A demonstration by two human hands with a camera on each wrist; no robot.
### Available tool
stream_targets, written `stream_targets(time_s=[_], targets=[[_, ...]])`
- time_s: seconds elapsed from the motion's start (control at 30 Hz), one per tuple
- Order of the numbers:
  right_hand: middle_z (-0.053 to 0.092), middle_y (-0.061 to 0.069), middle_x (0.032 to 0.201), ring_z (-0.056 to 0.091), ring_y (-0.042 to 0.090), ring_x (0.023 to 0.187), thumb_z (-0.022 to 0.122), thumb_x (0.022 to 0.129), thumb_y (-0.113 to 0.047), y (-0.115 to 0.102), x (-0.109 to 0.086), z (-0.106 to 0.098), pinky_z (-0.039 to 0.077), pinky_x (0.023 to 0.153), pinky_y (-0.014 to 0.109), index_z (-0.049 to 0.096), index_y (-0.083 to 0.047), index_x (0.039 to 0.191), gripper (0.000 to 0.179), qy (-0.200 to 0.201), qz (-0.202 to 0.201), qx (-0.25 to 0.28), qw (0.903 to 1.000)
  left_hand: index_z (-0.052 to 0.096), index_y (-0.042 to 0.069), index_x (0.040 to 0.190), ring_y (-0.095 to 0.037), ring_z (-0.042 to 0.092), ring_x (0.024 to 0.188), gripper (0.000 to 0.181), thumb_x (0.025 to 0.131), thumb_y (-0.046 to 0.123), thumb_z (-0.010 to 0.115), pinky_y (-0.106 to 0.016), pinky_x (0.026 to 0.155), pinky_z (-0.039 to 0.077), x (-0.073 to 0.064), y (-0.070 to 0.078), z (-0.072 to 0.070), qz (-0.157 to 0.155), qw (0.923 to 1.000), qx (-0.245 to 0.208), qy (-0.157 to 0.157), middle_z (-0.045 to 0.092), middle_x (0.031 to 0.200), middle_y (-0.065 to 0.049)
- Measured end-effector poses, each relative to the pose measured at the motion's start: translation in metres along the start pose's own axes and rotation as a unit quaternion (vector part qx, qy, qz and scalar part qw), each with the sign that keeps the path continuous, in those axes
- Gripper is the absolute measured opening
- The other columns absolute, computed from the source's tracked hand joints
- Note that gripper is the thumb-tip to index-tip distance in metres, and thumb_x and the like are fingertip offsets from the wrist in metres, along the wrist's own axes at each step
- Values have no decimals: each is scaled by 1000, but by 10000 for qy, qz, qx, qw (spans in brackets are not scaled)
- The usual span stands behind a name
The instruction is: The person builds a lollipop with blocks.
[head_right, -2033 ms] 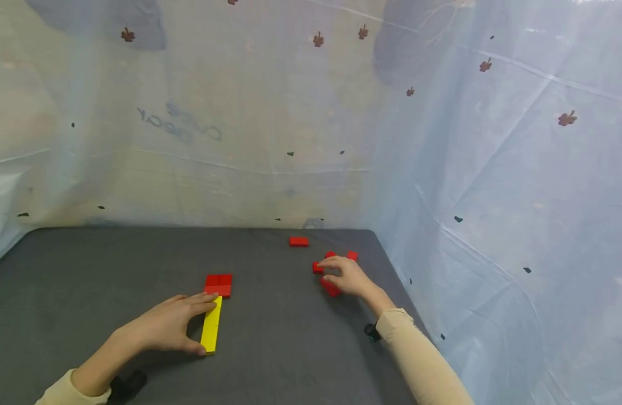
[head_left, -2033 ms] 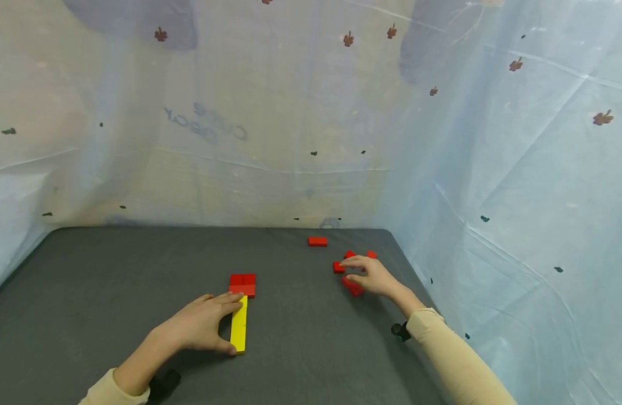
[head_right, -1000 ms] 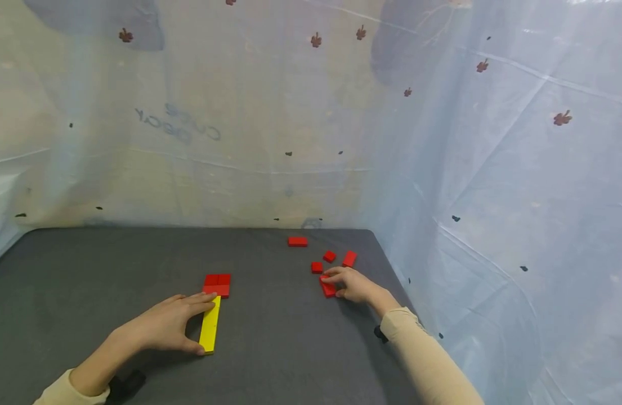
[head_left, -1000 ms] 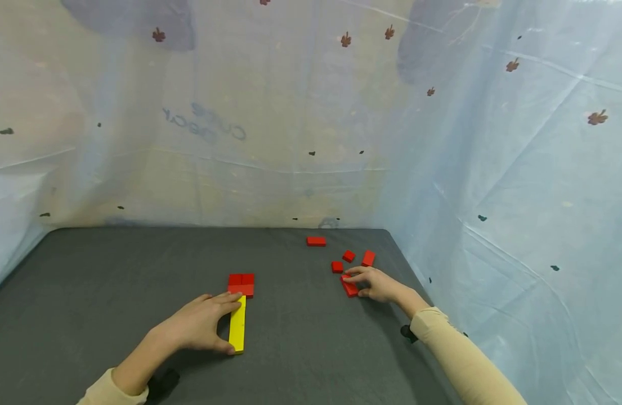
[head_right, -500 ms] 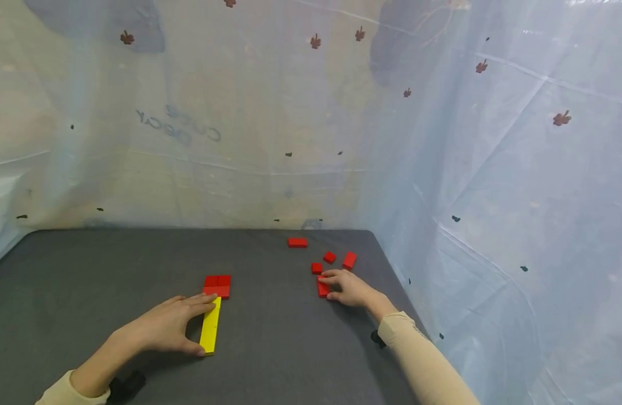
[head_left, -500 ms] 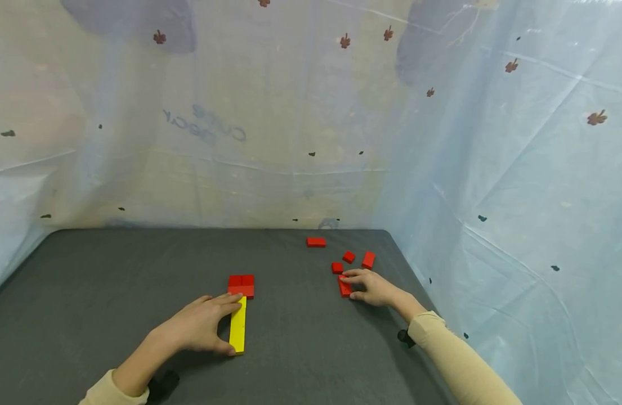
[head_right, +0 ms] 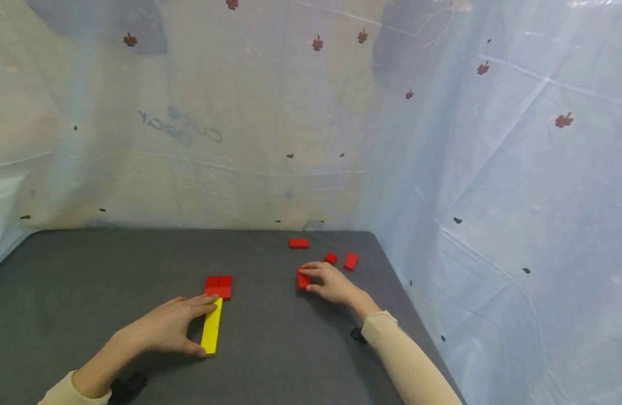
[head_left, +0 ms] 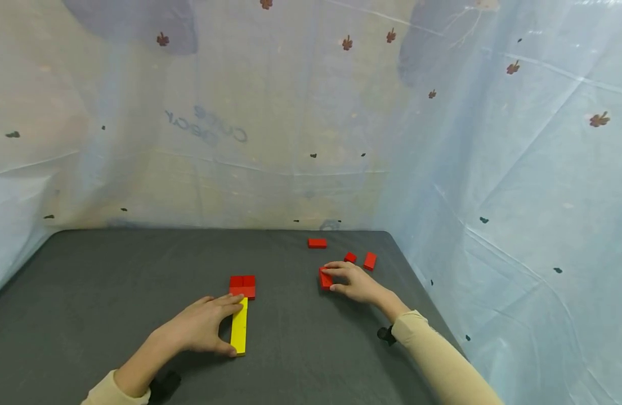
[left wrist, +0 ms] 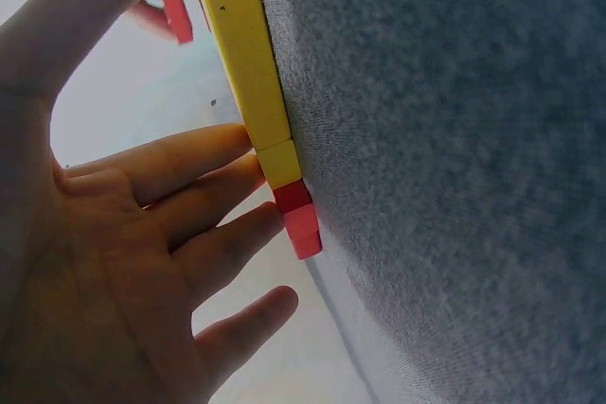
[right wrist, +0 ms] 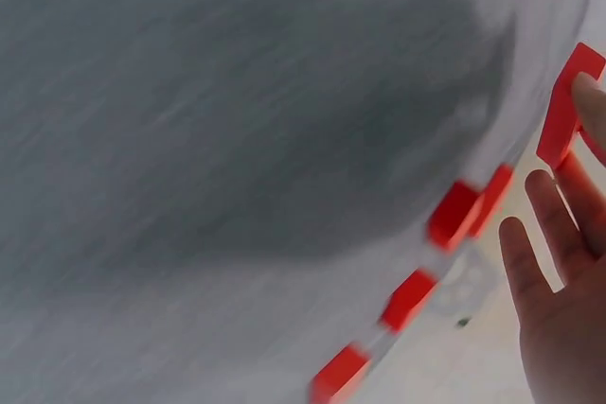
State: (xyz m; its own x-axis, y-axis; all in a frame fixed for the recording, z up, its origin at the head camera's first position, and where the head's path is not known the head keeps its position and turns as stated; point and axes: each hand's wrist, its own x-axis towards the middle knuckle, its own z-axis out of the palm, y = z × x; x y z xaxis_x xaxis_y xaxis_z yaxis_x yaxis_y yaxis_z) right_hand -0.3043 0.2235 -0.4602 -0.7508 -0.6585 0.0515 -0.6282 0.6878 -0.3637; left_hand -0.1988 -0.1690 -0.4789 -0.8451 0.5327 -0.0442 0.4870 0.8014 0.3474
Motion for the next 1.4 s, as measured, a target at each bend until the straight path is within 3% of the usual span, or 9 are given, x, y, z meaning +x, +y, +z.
stream_targets(time_s=[0.4,0.77,0.97,1.4], targets=[[42,3,148,37,24,138,64,93,-27,-46,60,19,36,110,48,50,-21,142,51,68,-303,335,9990,56,11,135,-26,41,137,93,62,64,79,-60,108,30,-1,0,-1,14,10000,-42,32,42,150,-1],[44,-2,147,41,17,135,64,92,-31,-73,103,42,41,107,40,50,-24,141,52,284,-412,839,9952,56,13,136,-26,41,137,95,60,67,78,-60,108,29,1,2,-2,-184,9997,-62,-111,43,149,1],[47,-1,145,45,17,132,65,91,-32,-85,121,55,44,103,37,53,-22,139,51,292,-460,1258,9906,56,13,135,-25,42,136,96,60,70,76,-60,107,31,2,-1,0,-61,10000,18,-47,44,149,1],[50,-3,141,53,15,122,65,92,-33,-113,155,75,47,101,34,54,-21,138,48,38,-131,1880,9821,57,12,135,-26,41,136,95,61,69,76,-61,107,30,0,-4,0,16,10000,-15,16,44,148,-1]])
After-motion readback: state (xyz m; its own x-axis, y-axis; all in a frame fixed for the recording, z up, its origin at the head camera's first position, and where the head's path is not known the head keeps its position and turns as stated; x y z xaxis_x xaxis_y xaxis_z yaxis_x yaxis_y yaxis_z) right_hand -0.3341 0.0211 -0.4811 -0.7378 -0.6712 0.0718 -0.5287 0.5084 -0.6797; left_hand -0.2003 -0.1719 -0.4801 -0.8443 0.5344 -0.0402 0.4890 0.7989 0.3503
